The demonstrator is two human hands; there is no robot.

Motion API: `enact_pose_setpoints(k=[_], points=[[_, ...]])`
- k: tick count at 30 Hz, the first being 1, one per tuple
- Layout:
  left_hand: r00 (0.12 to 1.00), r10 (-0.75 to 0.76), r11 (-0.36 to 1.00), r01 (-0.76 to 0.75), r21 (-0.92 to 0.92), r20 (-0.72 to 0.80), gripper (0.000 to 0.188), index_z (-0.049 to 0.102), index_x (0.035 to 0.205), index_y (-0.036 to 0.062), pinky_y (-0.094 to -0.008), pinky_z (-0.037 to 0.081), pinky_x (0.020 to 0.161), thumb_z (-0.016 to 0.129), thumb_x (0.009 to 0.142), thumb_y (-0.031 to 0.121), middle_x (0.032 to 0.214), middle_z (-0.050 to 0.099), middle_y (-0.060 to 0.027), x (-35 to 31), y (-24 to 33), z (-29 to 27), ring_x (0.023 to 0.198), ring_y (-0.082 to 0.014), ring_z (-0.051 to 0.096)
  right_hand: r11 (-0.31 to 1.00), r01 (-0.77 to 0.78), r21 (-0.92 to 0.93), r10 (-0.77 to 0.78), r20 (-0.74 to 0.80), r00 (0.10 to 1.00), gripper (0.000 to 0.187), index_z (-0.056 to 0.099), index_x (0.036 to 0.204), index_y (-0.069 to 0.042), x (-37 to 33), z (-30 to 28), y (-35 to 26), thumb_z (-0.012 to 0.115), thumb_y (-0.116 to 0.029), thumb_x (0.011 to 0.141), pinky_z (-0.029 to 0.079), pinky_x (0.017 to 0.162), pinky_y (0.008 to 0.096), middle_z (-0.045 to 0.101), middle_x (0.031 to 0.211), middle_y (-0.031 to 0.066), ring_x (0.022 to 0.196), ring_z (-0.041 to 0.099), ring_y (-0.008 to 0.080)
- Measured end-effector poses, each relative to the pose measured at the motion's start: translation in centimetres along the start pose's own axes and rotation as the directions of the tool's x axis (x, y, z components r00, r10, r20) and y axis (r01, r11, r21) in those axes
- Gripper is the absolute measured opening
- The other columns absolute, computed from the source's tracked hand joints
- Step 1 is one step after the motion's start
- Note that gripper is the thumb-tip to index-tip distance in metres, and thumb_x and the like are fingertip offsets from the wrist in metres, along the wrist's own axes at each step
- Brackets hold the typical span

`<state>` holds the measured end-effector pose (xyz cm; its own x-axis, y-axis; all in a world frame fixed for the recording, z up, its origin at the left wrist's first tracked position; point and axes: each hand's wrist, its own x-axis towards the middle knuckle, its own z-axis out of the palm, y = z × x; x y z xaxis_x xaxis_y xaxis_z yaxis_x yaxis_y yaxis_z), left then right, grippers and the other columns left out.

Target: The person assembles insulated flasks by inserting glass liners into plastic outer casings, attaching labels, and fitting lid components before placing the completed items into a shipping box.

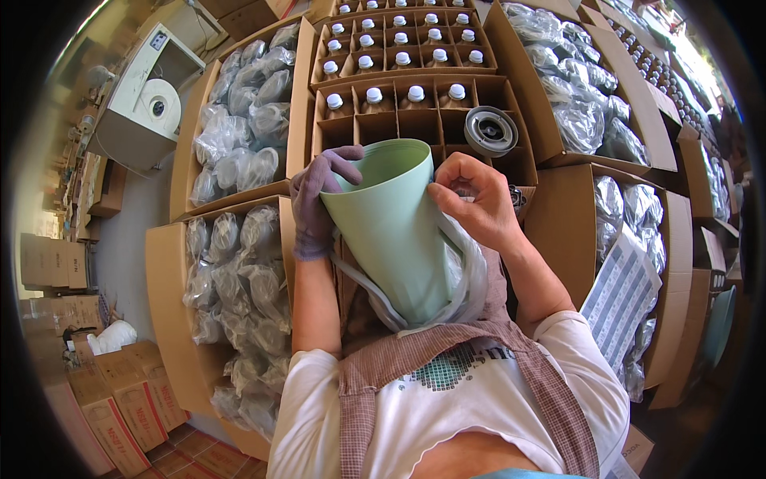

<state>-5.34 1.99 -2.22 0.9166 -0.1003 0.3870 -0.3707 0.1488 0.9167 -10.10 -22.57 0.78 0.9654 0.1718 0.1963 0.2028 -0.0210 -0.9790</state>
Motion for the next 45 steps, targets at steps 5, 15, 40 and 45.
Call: enact_pose_setpoints(k=[5, 15, 40, 45], points=[[0.998, -0.055, 0.997, 0.055, 0.050, 0.007, 0.056, 0.061, 0.068, -0.0019, -0.0363, 0.049, 0.096, 0.034, 0.105, 0.030, 0.083, 0.069, -0.0181, -0.1, -1.1, -1.0, 0.098, -0.0304, 0.067, 0.982, 0.144, -0.123, -0.141, 0.028, 0.990, 0.009, 0.062, 0.085, 0.001, 0.5, -0.5, 0.4, 0.071, -0.003, 0.085, 0.053, 0.072, 0.0265, 0.064, 0.081, 0.0040, 0.075, 0.062, 0.0107], [0.999, -0.002, 0.992, -0.003, 0.125, 0.035, 0.058, 0.065, 0.076, -0.0063, -0.0355, 0.047, 0.102, 0.030, 0.104, 0.031, 0.090, 0.070, -0.0210, 0.3, 0.1, 0.1, 0.101, -0.0300, 0.067, 0.993, 0.114, -0.036, -0.108, 0.121, 0.987, 0.010, 0.061, 0.084, 0.001, 1.4, -2.0, 1.3, 0.070, -0.002, 0.084, 0.054, 0.071, 0.0251, 0.064, 0.080, 0.0023, 0.075, 0.062, 0.0080], [0.981, -0.028, 0.995, 0.046, -0.091, 0.193, 0.046, 0.042, 0.076, 0.0030, -0.0566, 0.030, 0.117, 0.025, 0.104, 0.035, 0.087, 0.054, -0.0120, 0.4, -1.8, -0.2, 0.111, -0.0318, 0.050, 0.833, -0.115, 0.542, -0.049, 0.279, 0.959, 0.014, 0.062, 0.083, 0.003, 3.1, -4.9, 6.3, 0.072, -0.005, 0.087, 0.062, 0.066, 0.0276, 0.066, 0.087, 0.0082, 0.077, 0.068, 0.0129], [0.980, -0.054, 0.992, 0.074, -0.100, 0.191, 0.048, 0.045, 0.079, 0.0010, -0.0548, 0.030, 0.117, 0.025, 0.104, 0.037, 0.090, 0.054, -0.0136, 0.3, -1.6, 0.0, 0.110, -0.0314, 0.050, 0.867, -0.094, 0.490, -0.058, 0.285, 0.957, 0.011, 0.062, 0.082, 0.003, 3.4, -5.6, 5.7, 0.070, -0.003, 0.086, 0.061, 0.067, 0.0267, 0.066, 0.085, 0.0078, 0.077, 0.068, 0.0127]])
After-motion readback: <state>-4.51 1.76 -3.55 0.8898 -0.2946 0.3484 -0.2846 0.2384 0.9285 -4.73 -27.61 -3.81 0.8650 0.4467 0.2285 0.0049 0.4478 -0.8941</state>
